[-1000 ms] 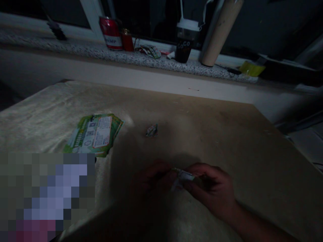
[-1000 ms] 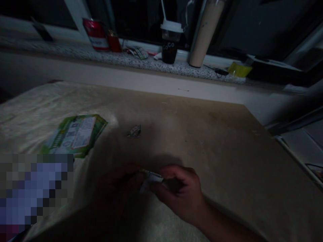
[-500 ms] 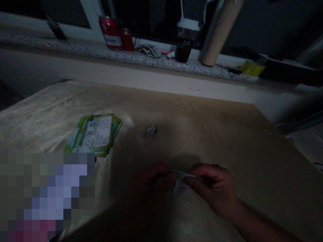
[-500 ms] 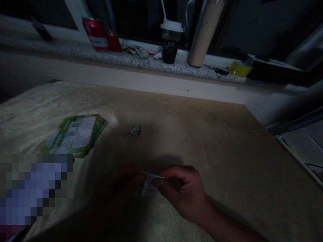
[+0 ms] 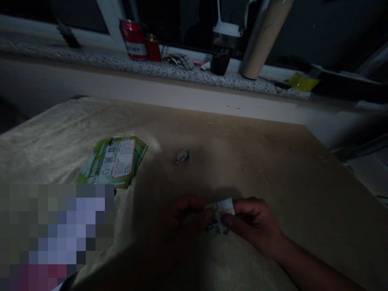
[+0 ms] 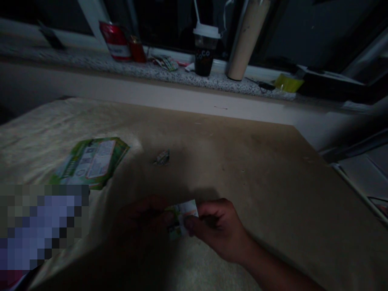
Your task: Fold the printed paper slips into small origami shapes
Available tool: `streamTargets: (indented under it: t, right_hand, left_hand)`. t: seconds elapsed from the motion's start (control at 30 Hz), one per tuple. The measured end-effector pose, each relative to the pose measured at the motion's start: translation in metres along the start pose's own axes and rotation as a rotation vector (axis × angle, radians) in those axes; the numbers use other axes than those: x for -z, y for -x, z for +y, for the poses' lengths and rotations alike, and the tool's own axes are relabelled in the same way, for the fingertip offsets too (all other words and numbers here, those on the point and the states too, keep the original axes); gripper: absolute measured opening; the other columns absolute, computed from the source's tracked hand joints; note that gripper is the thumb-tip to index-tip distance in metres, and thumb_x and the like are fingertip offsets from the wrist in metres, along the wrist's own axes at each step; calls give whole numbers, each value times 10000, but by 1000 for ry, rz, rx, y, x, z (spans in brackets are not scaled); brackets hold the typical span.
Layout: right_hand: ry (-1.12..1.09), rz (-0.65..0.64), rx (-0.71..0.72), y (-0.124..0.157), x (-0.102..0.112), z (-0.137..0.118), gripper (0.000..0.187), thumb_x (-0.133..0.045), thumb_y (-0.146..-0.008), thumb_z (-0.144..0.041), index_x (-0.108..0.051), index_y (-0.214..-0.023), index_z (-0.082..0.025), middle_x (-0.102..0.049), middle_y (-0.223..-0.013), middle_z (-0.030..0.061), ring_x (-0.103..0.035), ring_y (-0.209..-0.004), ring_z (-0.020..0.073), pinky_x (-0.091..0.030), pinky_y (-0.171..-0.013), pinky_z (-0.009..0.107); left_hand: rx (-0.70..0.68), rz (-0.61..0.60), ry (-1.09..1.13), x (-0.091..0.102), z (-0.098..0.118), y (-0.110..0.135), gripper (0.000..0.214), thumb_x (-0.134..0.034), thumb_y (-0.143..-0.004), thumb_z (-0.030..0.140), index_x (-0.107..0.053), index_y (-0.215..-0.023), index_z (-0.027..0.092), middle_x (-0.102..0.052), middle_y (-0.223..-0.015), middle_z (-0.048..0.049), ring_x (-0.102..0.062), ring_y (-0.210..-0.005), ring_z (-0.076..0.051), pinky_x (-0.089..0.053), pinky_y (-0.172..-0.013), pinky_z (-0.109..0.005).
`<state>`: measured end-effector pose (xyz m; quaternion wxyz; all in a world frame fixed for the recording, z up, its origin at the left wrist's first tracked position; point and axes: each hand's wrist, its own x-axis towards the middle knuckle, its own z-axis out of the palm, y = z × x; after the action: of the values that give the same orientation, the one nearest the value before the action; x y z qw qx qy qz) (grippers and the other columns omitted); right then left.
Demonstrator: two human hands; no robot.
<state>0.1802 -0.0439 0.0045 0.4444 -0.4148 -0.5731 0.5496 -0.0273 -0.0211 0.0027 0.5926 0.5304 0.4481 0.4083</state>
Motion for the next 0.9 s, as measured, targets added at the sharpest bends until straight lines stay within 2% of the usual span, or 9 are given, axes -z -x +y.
streamTargets:
  t: [0.17,0.33,0.47,0.6,0.73,0.9]
  right_hand:
    - [76,42,-24,2,5,0,317,-745,-917,-374,-735,-700,-143,-636,-579,6,-525,-509,93,-417,-491,201]
    - [20,14,-58,2,7,1,377,-753,-906,-422,-659,-664,-149,-518,-564,-34,-421,-498,78,-346,-464,195]
    - [-130,-101,-20,1,3,2,319,-727,-941,-417,-686,-767,-153,-564,-622,-22,-464,-520,82,-402,-494,200]
    - [-96,-198,35,2,0,2,327,-672,-987,-354,-692,-742,-139,-595,-613,-5,-530,-531,94,-435,-507,206]
    - [-24,-237,28,3,2,1,306,-653,-997,-292,-692,-739,-132,-603,-598,-8,-548,-521,87,-431,-502,194]
    - [-45,-298,5,2,5,5,308,-651,-998,-317,-697,-758,-130,-619,-590,-5,-576,-520,91,-475,-519,196]
  left_hand:
    - [93,-191,-101,0,-3,3,204,-706,-799,331,-663,-680,171,-610,-607,19,-507,-566,-117,-391,-525,-209]
    - [170,-444,-152,-1,4,6,260,-616,-855,369,-689,-729,154,-614,-620,-3,-537,-571,-135,-404,-541,-234]
    - [127,-445,-57,-3,9,5,313,-599,-912,387,-703,-735,151,-608,-625,-3,-527,-570,-123,-398,-543,-221]
    - [118,-484,94,-3,7,4,345,-629,-936,439,-758,-818,142,-621,-664,-14,-517,-590,-119,-409,-550,-210]
    - [120,-525,91,-3,6,5,418,-627,-962,512,-783,-866,137,-599,-657,-7,-505,-577,-110,-399,-539,-205]
    - [40,-534,46,-2,8,6,550,-549,-997,598,-791,-873,119,-558,-628,0,-465,-558,-102,-369,-518,-202]
